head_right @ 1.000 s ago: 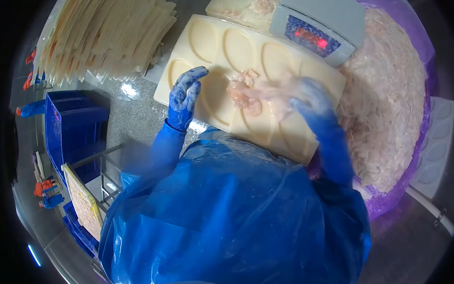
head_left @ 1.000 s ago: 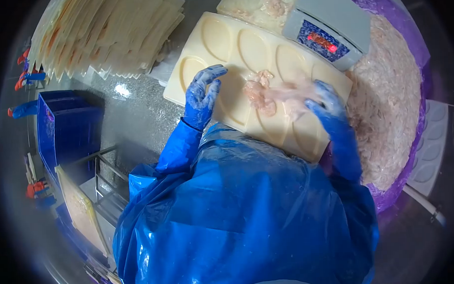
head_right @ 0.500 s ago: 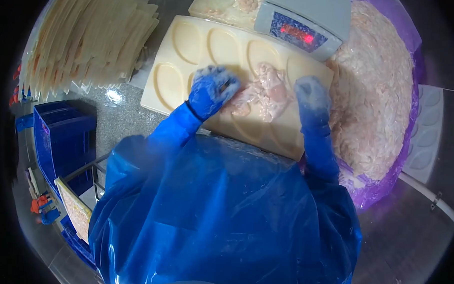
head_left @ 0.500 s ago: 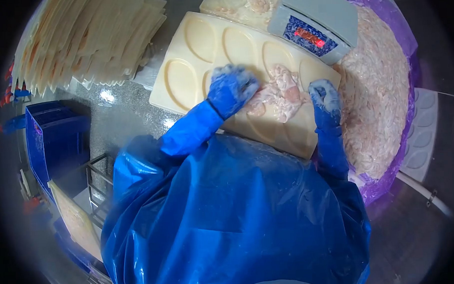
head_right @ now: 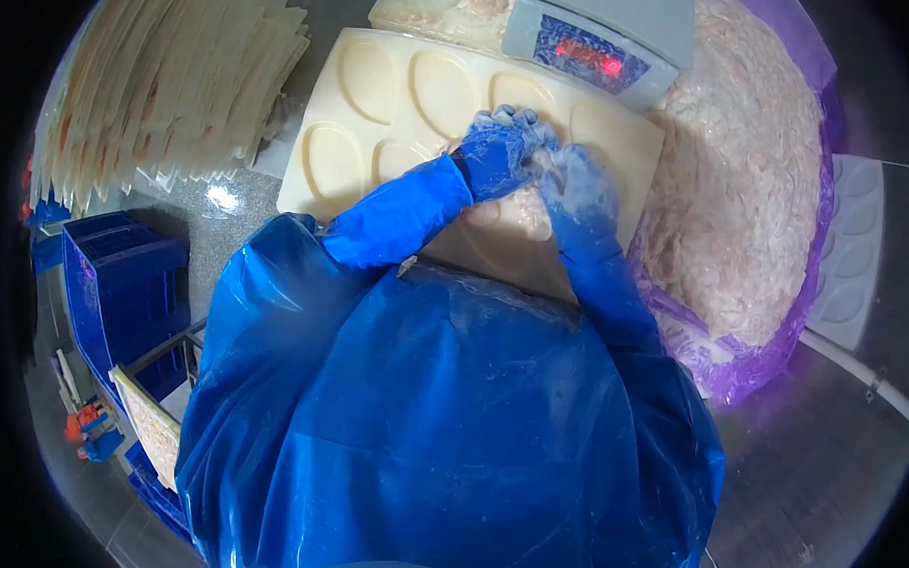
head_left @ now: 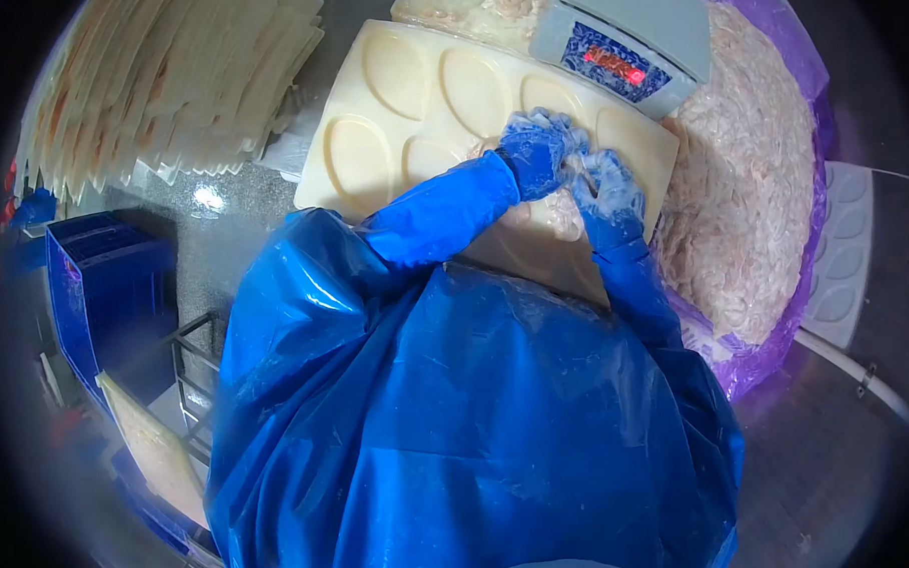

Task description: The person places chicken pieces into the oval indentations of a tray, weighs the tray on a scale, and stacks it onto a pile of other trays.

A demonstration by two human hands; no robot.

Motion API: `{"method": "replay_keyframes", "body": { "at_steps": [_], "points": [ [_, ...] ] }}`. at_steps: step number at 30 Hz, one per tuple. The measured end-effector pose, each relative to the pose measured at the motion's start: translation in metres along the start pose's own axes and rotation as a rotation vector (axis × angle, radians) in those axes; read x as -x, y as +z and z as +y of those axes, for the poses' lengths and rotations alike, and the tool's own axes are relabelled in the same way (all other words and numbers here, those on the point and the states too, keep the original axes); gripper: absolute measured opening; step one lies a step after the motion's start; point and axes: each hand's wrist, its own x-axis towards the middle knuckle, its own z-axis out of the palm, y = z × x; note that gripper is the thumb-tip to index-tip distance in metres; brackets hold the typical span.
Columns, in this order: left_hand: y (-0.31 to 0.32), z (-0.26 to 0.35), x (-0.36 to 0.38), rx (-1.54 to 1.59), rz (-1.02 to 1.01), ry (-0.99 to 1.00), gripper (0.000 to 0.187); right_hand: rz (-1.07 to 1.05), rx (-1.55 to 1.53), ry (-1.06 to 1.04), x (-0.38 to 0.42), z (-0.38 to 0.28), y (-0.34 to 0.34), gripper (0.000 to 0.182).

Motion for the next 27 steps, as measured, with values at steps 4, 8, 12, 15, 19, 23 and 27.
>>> {"method": "replay_keyframes", "body": {
  "at_steps": [4,8,12,15,19,23,27],
  "points": [
    [-0.004,0.001,0.000,-0.018,-0.045,-0.016,0.030,-0.082,-0.040,0.098,0.002,0.011,-0.002,0.020],
    [-0.002,0.003,0.001,-0.026,-0.058,-0.053,0.028,-0.021,-0.014,0.020,0.007,-0.008,-0.001,0.017],
    [0.001,0.000,-0.004,-0.117,0.043,-0.039,0.026,0.030,0.146,0.010,-0.003,-0.002,0.010,0.014],
    [-0.005,0.002,-0.012,-0.267,-0.010,-0.031,0.025,-0.051,0.019,0.084,-0.016,0.010,0.008,0.015],
    [-0.006,-0.008,-0.014,-0.224,-0.004,0.087,0.024,-0.149,-0.251,0.168,-0.016,-0.007,-0.015,0.017],
    [-0.014,-0.003,0.002,-0.077,0.114,0.153,0.025,-0.046,-0.175,0.113,-0.005,-0.017,-0.006,0.021],
    [-0.036,0.008,0.010,0.278,0.019,0.032,0.024,0.087,-0.174,0.050,-0.007,-0.038,-0.005,0.023]
  ]
}}
